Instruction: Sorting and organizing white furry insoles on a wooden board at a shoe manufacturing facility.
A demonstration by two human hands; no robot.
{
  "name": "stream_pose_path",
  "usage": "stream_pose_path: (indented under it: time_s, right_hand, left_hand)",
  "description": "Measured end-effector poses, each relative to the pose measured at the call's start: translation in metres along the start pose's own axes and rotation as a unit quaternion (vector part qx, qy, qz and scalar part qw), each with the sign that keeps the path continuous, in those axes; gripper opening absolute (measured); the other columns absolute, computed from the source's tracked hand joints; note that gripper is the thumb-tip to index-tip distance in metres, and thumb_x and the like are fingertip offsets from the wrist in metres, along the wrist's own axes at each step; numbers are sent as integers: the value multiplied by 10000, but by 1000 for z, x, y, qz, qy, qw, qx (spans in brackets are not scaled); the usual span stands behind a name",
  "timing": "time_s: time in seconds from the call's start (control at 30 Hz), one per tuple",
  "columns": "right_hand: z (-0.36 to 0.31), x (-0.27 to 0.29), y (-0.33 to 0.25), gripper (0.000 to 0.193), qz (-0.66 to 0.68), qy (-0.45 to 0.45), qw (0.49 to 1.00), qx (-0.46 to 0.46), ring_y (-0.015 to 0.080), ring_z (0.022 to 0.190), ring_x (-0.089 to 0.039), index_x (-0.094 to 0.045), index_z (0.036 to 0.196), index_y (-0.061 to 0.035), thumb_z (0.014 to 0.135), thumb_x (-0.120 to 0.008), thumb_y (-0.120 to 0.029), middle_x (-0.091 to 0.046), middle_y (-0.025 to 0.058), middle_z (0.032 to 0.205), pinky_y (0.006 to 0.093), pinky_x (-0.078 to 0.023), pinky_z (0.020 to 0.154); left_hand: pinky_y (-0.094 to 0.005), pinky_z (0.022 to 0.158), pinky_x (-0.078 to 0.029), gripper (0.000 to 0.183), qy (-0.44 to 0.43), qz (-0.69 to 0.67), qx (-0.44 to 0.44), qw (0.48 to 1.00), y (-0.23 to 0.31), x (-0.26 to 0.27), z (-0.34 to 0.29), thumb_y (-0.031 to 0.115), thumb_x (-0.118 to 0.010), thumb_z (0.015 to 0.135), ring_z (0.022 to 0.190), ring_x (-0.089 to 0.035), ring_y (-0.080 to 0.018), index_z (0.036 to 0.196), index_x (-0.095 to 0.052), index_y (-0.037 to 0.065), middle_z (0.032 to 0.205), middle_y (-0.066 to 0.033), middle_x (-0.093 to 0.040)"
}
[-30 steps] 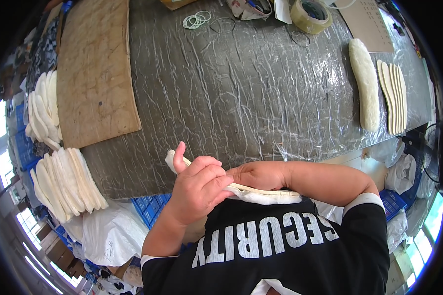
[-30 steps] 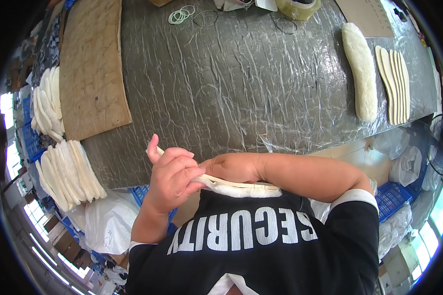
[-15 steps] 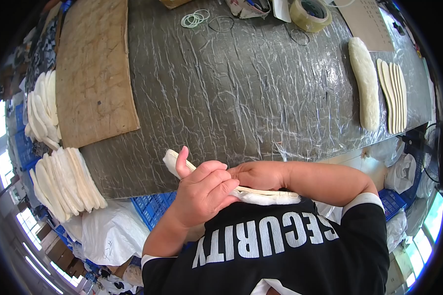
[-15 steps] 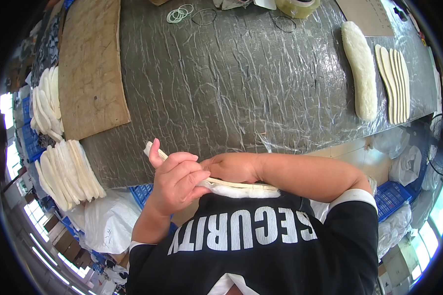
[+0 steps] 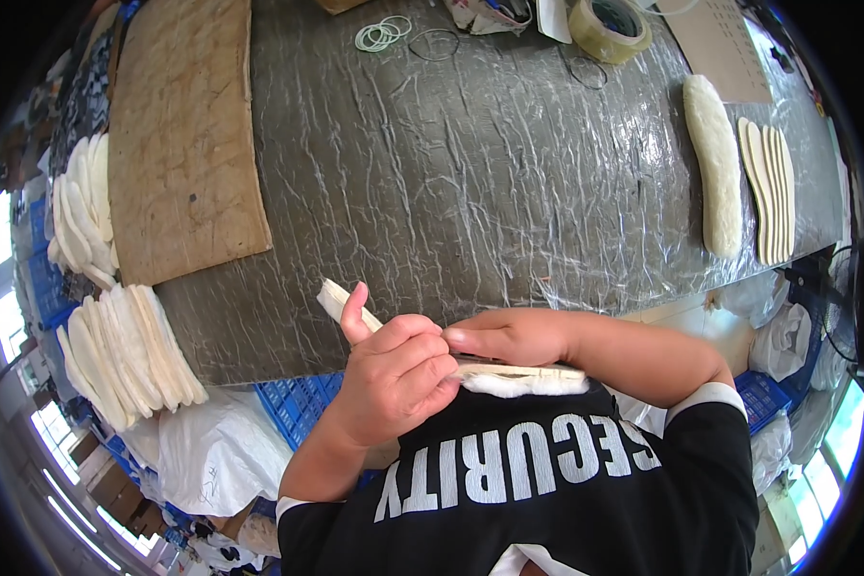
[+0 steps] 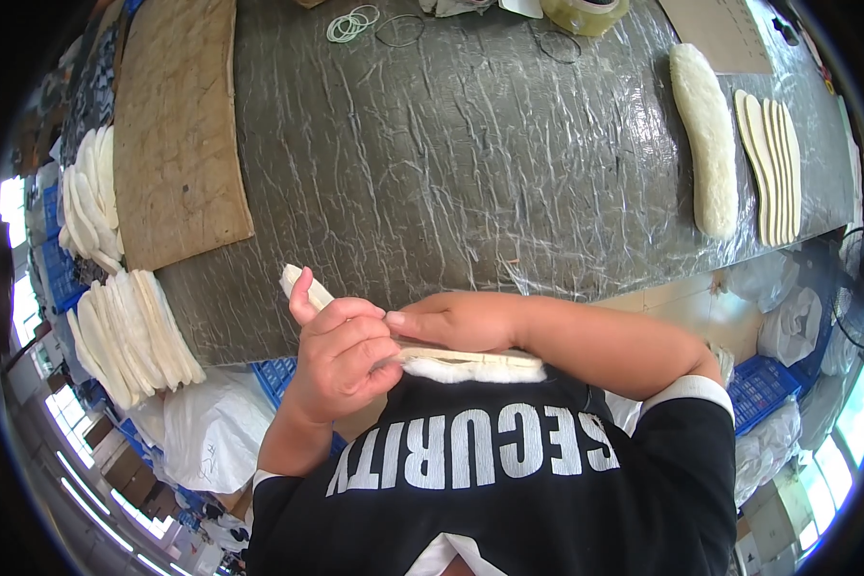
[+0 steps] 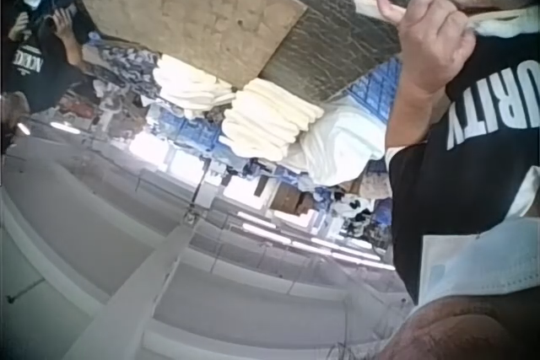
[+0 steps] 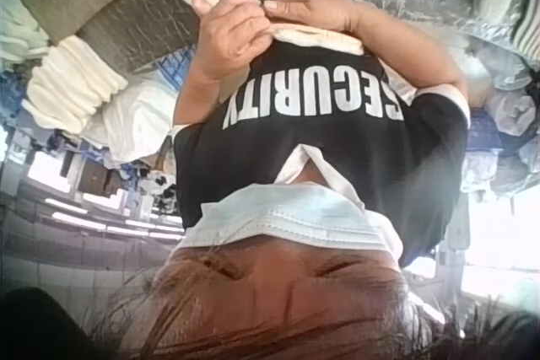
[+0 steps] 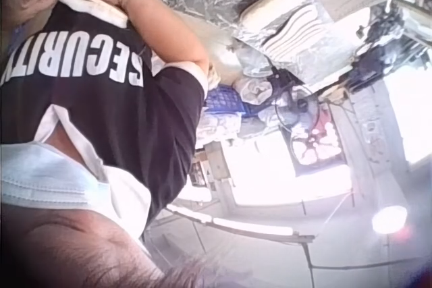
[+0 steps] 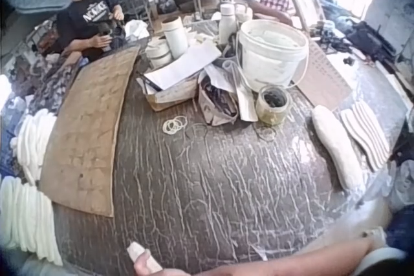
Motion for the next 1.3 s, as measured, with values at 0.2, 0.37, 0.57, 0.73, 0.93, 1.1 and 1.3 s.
stream_pose_path:
  time_s: [0.2, 0.37, 0.57, 0.73, 0.93, 1.1, 1.3]
  right_hand:
    - [-43, 28, -9, 616, -240, 24, 947, 213, 356, 1173, -494, -462, 1298, -1, 743, -670, -166, -502, 212, 1284, 391, -392, 982]
    - [-49, 30, 10, 619, -271, 189, 929, 168, 362, 1023, -580, -570, 1195, -22, 604, -461, 125, -609, 204, 1115, 381, -446, 908]
    - [-46, 35, 17, 611, -255, 182, 935, 166, 356, 992, -595, -577, 1200, -48, 626, -454, 122, -619, 203, 1085, 378, -457, 885]
    - [-47, 39, 25, 612, -234, 187, 939, 171, 361, 980, -596, -574, 1205, -53, 633, -448, 124, -626, 200, 1068, 368, -458, 881]
    - [-53, 32, 13, 437, -407, 315, 828, 224, 278, 933, -631, -635, 1105, -91, 674, -706, -105, -669, 123, 964, 400, -461, 864]
    - [-47, 22, 15, 428, -465, 417, 741, 246, 202, 884, -648, -666, 964, -109, 600, -784, -301, -681, 52, 869, 425, -462, 874]
    - [-43, 21, 17, 323, -449, 431, 740, 256, 183, 845, -657, -675, 907, -114, 606, -769, -179, -682, 38, 839, 418, -467, 863]
  left_hand:
    - [-585, 1036, -163, 207, 44, 33, 21, 998, -18, -9, -8, 120, -732, 569, 818, -598, -175, 697, -570, 131, 731, 14, -580]
    - [-591, 1017, -190, 244, 35, 69, 67, 995, -18, -26, 3, 92, -728, 605, 816, -598, -202, 798, -579, 105, 793, -14, -587]
    - [-571, 1003, -223, 261, 45, 54, 56, 996, -30, -39, 3, 22, -678, 589, 790, -600, -210, 817, -575, 96, 773, -18, -578]
    - [-559, 994, -237, 250, 57, 25, 47, 997, -34, -45, 8, -20, -640, 588, 785, -600, -210, 801, -574, 94, 762, -20, -577]
    - [-556, 988, -248, 223, 67, 36, 26, 997, -33, -45, 11, -24, -636, 597, 786, -605, -209, 786, -590, 84, 759, -25, -582]
    - [-550, 988, -250, 193, 61, 40, 24, 997, -30, -47, 13, 5, -659, 622, 786, -606, -206, 787, -592, 82, 753, -25, -580]
    - [-535, 986, -259, 201, 49, 43, 28, 997, -30, -46, 13, 51, -689, 636, 798, -595, -211, 809, -593, 86, 782, -21, -579]
Point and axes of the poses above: each hand's wrist, its own z-axis towards the middle knuckle, its own x-axis out of the back of the hand, y = z × x, the point moved 3 cm from there along z, towards the middle knuckle
